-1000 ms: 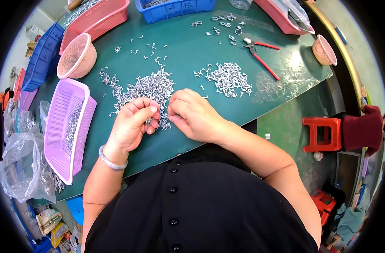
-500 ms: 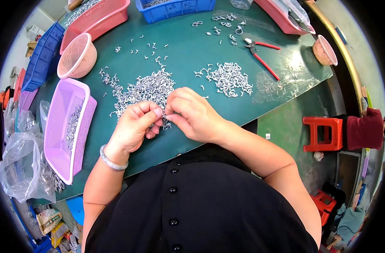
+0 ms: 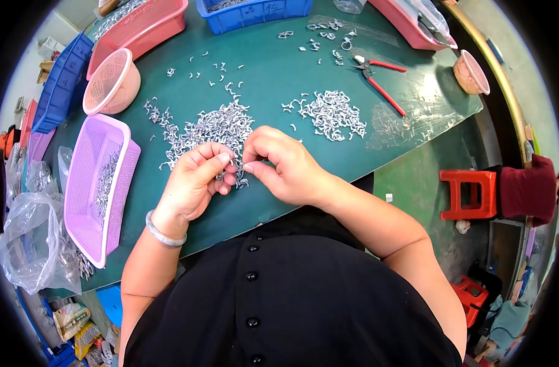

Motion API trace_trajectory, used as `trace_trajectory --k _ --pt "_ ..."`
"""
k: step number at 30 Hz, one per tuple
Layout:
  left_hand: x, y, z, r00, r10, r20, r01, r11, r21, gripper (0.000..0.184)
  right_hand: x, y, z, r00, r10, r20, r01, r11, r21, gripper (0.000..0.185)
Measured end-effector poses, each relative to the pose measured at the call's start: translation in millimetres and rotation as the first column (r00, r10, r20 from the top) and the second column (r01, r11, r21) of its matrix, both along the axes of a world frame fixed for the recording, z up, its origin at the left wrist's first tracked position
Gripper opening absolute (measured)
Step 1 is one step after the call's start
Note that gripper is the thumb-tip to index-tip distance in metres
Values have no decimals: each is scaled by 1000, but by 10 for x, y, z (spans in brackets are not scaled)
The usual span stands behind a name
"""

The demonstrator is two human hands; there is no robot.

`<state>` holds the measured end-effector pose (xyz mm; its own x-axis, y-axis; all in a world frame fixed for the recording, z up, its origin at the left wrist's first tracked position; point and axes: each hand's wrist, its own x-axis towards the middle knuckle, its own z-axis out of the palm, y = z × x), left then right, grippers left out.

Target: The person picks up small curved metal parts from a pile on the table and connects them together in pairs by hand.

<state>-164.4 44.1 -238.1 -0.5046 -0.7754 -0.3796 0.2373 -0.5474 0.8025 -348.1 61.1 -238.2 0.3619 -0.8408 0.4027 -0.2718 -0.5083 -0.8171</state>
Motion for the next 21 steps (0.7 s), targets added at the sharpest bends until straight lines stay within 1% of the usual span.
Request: trace_trajectory --k 3,6,9,12,14,15,17,20,21 --pt "11 -17 1 994 -15 -106 21 999 49 10 -1 6 7 1000 -12 4 12 1000 8 12" --pt "21 -28 9 989 -16 -150 28 996 79 9 12 7 10 1000 -26 -12 26 1000 -14 12" --pt "18 -21 -1 992 -32 -121 37 999 39 8 27 15 18 997 -48 -56 46 998 -37 13" --pt "-11 11 53 996 -71 51 74 996 -50 9 39 14 16 994 -51 -92 44 996 -76 12" --pt "-23 17 25 996 -58 74 63 996 -69 9 40 8 13 992 -48 -120 35 994 -108 12" --pt "-24 17 6 995 -51 86 58 995 -78 10 44 16 15 993 -44 -110 37 997 -63 13" --pt "-11 13 -29 998 -34 43 36 998 -47 10 55 41 23 995 -37 -88 40 999 26 14" --pt "0 -5 -21 1000 -14 2 14 1000 16 9 57 52 18 1000 -15 -1 15 992 126 17" --pt "3 -10 -9 1000 -7 -8 7 999 39 9 53 50 10 1000 -23 2 23 991 128 17"
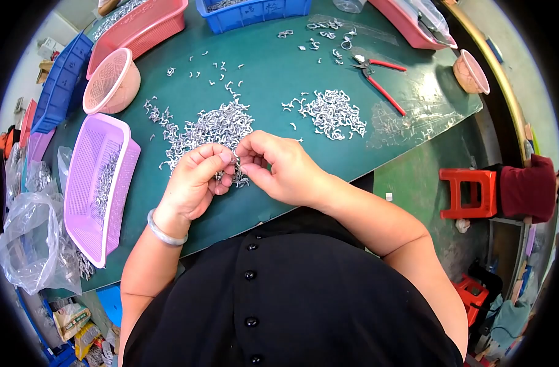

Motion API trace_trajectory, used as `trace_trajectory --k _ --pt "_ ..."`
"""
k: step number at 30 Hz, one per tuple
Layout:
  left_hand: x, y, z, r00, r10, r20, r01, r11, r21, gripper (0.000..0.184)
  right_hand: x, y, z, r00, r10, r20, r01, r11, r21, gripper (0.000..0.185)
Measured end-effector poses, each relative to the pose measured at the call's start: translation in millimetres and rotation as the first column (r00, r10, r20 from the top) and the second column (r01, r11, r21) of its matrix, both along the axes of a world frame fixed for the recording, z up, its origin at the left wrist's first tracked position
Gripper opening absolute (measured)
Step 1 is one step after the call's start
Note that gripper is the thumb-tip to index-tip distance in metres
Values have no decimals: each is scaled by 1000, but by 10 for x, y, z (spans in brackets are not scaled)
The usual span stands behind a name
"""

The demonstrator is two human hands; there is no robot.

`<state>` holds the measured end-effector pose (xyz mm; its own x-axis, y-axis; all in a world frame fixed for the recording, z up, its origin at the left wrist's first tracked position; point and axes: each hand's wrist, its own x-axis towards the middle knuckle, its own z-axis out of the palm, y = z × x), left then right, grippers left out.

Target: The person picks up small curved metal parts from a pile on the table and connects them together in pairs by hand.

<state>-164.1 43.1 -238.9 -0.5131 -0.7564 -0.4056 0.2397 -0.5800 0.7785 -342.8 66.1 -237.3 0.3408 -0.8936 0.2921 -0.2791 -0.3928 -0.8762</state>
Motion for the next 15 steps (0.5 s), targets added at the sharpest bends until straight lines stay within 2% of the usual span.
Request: trace_trajectory --k 12,15 --pt "0 -15 32 998 -9 -67 13 998 65 8 -11 -13 12 997 -39 61 41 998 -36 17" --pt "5 -21 17 988 -26 -149 35 997 62 10 -10 -17 1 995 -49 89 52 998 -35 17"
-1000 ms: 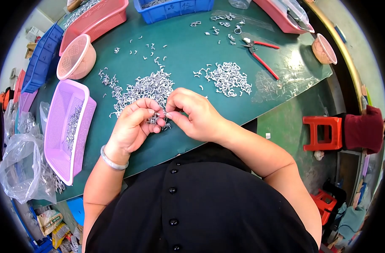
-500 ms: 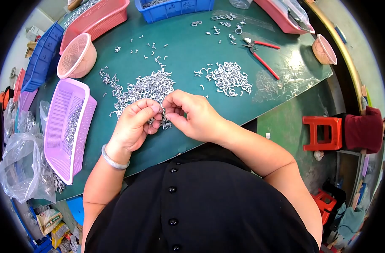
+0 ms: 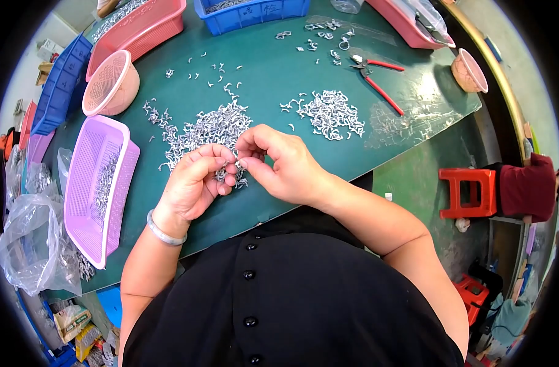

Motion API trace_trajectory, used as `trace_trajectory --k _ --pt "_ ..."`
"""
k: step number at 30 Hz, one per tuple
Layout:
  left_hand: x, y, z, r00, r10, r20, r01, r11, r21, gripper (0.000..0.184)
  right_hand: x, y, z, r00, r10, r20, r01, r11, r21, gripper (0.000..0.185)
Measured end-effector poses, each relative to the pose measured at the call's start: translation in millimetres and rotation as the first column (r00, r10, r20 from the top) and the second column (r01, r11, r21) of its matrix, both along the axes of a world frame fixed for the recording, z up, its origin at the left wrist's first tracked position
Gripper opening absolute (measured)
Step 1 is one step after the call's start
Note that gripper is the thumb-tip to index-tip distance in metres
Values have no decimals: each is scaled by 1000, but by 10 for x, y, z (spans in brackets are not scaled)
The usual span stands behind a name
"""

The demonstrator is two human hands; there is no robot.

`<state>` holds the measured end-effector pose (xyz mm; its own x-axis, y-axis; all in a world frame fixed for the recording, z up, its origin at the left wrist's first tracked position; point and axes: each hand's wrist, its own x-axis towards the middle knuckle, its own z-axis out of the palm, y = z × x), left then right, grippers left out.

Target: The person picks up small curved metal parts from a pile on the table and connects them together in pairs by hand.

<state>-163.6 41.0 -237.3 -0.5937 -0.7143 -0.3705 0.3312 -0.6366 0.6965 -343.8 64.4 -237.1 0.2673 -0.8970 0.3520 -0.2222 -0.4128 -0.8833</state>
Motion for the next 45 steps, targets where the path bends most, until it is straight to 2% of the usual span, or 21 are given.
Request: trace_trajectory --k 3,8,14,20,23,26,32,34,40,45 --pt "19 -7 6 998 -19 -57 19 1000 4 11 6 -3 -3 999 -8 33 9 1000 -9 17" --pt "9 15 30 996 -90 -26 91 996 20 16 29 4 -14 998 -21 67 23 999 -30 19" --pt "3 38 -27 996 -91 -21 92 996 10 19 52 13 24 999 -28 -20 25 992 -125 18" --pt "8 38 -47 997 -71 -37 71 998 -3 16 54 11 1 1000 -24 -14 22 988 -150 21" --pt "9 35 -47 997 -64 -38 64 998 -6 15 11 0 28 997 -39 -72 29 990 -136 24" --pt "13 19 -33 999 -40 -30 40 999 -7 13 -60 -33 -11 961 -70 -269 10 976 -217 23" --pt "35 -22 -43 994 45 -98 -45 999 0 7 -76 7 -57 853 -46 -519 -40 987 -153 12" --pt "56 -42 -56 987 48 -152 -49 999 0 11 -63 12 -59 847 -58 -529 -42 984 -175 12" --pt "74 -51 -48 988 118 -98 -118 993 10 18 -5 12 -104 843 -82 -532 -37 977 -210 8" --pt "74 -51 -53 991 126 -45 -126 992 14 12 17 -18 -154 870 -88 -485 -28 974 -227 6"
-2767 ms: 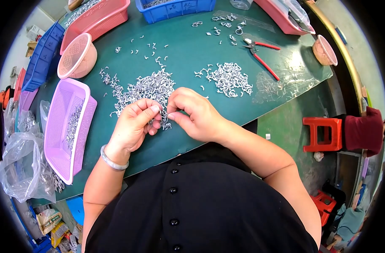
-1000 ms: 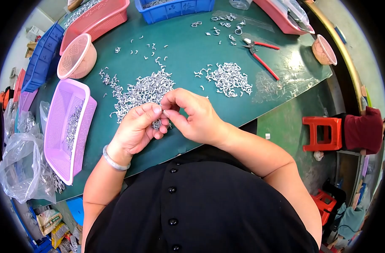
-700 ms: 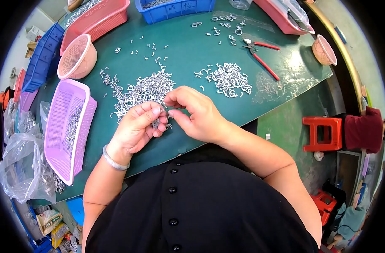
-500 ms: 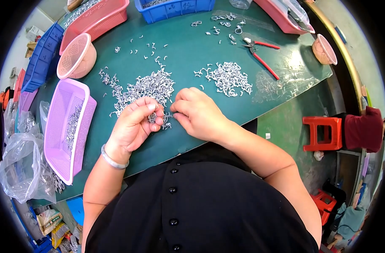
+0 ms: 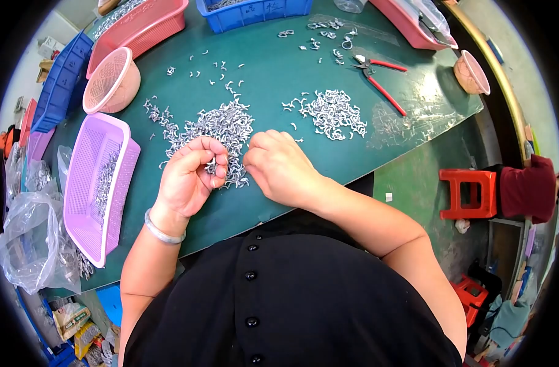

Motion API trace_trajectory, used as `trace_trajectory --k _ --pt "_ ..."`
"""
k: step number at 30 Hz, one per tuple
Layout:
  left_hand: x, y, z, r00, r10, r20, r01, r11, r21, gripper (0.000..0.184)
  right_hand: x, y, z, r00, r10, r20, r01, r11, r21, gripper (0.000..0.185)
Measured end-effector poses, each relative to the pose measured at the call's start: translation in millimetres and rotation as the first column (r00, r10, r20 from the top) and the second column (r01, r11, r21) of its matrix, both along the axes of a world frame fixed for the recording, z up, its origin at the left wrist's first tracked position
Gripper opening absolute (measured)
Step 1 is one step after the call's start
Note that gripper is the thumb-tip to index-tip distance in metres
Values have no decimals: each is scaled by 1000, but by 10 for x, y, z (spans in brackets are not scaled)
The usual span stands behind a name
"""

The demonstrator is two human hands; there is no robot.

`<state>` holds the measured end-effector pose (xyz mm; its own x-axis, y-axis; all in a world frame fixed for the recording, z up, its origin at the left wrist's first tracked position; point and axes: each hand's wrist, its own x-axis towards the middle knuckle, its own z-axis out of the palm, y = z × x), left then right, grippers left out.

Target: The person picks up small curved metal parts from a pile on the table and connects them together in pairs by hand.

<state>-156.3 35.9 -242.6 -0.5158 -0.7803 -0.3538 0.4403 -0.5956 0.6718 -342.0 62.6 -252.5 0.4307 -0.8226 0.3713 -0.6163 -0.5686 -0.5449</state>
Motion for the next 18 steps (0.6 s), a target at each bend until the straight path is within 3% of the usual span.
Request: trace_trajectory --k 5,7,11,17,18 --pt "-41 28 92 979 -50 195 52 999 -5 16 -15 -11 35 975 -30 222 21 999 42 10" --pt "-65 60 120 963 -111 246 109 994 22 19 -3 -13 77 973 -24 228 33 999 -38 11" --pt "-99 115 60 958 -166 235 178 983 -32 14 27 -7 126 974 -14 225 50 986 -157 14" --pt "-71 83 28 976 -131 174 145 987 -72 10 -1 -55 105 932 -11 362 34 998 -58 17" --pt "-67 76 37 977 -124 171 138 988 -74 10 -23 -69 69 952 -15 305 36 997 -63 16"
